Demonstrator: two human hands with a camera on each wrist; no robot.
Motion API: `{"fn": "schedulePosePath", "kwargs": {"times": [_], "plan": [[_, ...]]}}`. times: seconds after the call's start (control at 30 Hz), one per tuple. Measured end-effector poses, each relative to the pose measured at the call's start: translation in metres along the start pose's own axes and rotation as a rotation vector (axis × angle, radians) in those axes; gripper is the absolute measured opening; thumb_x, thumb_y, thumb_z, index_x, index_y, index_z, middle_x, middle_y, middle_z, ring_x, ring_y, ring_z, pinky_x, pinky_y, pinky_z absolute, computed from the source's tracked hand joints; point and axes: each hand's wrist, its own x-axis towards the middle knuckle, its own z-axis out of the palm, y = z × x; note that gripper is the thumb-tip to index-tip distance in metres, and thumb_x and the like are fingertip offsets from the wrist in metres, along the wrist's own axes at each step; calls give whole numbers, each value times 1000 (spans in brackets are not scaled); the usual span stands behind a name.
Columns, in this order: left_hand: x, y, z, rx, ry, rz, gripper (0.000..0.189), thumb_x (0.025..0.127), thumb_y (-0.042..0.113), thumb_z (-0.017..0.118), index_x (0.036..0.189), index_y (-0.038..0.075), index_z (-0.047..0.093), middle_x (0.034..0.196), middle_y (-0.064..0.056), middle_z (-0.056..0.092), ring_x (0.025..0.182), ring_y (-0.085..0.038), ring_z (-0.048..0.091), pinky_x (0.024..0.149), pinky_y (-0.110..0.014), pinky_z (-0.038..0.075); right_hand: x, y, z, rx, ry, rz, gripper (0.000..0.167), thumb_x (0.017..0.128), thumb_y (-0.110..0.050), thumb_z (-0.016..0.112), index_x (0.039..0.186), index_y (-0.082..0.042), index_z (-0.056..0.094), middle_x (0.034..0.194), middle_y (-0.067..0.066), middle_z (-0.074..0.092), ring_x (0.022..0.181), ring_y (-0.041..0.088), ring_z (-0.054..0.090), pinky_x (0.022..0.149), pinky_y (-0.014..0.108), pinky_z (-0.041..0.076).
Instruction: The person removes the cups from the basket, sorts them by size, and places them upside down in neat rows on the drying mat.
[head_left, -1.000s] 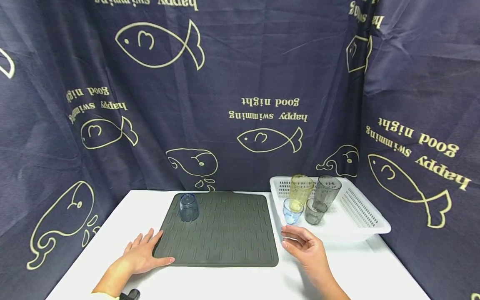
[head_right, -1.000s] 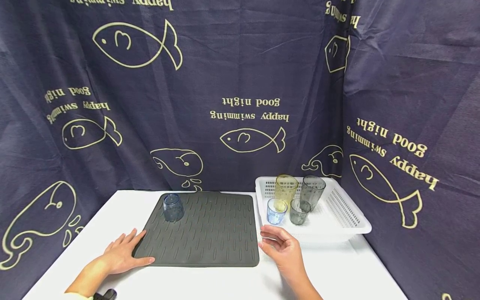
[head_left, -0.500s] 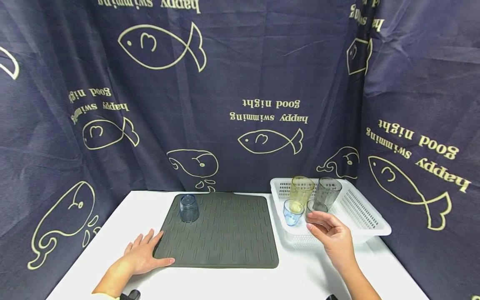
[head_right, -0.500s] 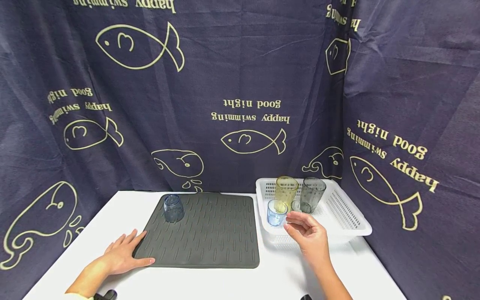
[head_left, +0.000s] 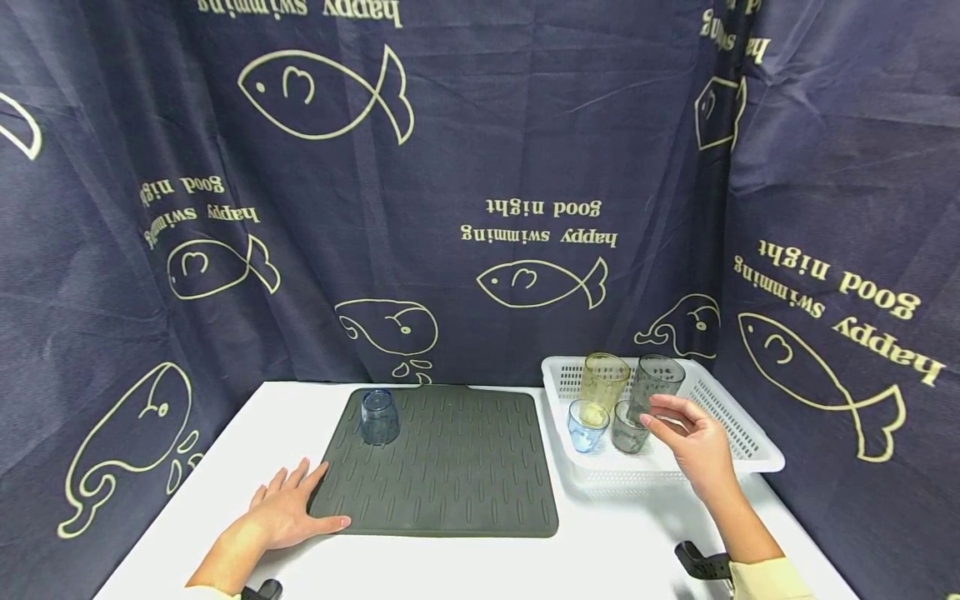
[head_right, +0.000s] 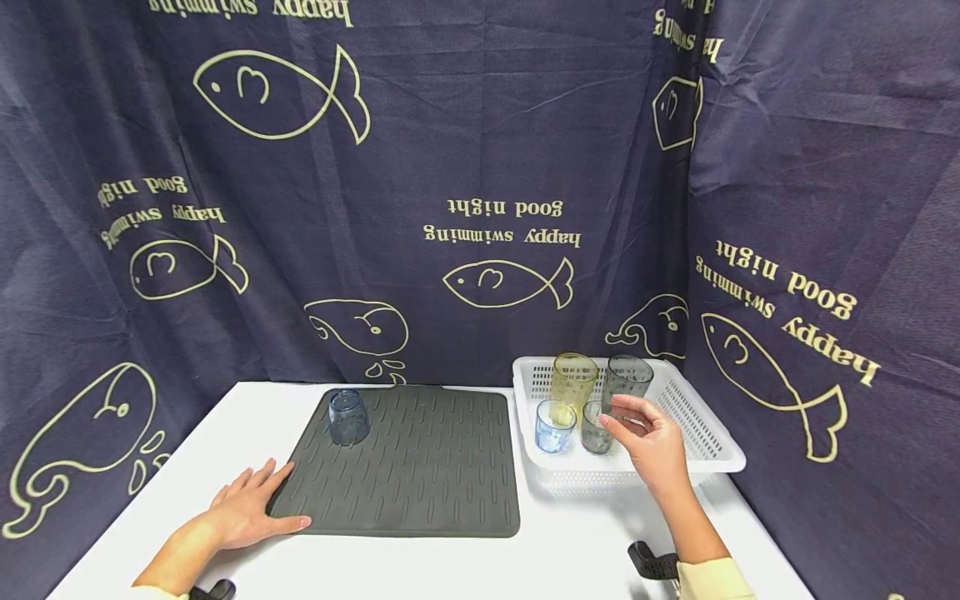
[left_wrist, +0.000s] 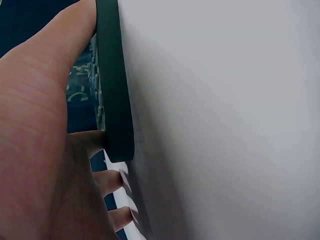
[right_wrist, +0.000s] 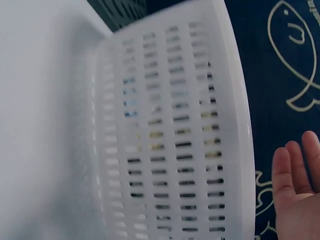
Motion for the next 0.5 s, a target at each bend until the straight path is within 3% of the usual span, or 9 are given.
{"fn": "schedulePosePath", "kwargs": {"times": [0.13,0.3,0.4,0.5], "plan": [[1,-1,2,1,0,-1,111,79,75,70,156,2,37,160,-37,27,142,-70,22,109,-83,19,11,4,-6,-65,-36,46,42,91,-16,80,126,2,65,106,-28,67,100,-6,67,83,8,54],[2,-1,2,-6,-4,-6,113,78,76,70,156,2,37,161,-37,26,142,-69,21,110,-83,18,23,11,-11,-121,-53,58,42,90,-21,81,126,-3,66,107,-30,63,103,-6,64,83,6,53],[1,-1,1,-10,-3,-4,113,78,75,71,156,2,37,160,-37,27,142,-69,21,110,-84,17,29,14,-13,-173,-73,75,48,90,-27,82,129,-3,66,118,-19,65,109,-2,62,85,5,51],[1,-1,1,-11,-1,-2,112,78,75,71,156,2,37,160,-37,27,142,-69,21,110,-84,17,37,17,-17,-239,-121,113,56,90,-33,81,134,-3,63,135,1,61,120,14,60,84,8,51]]}}
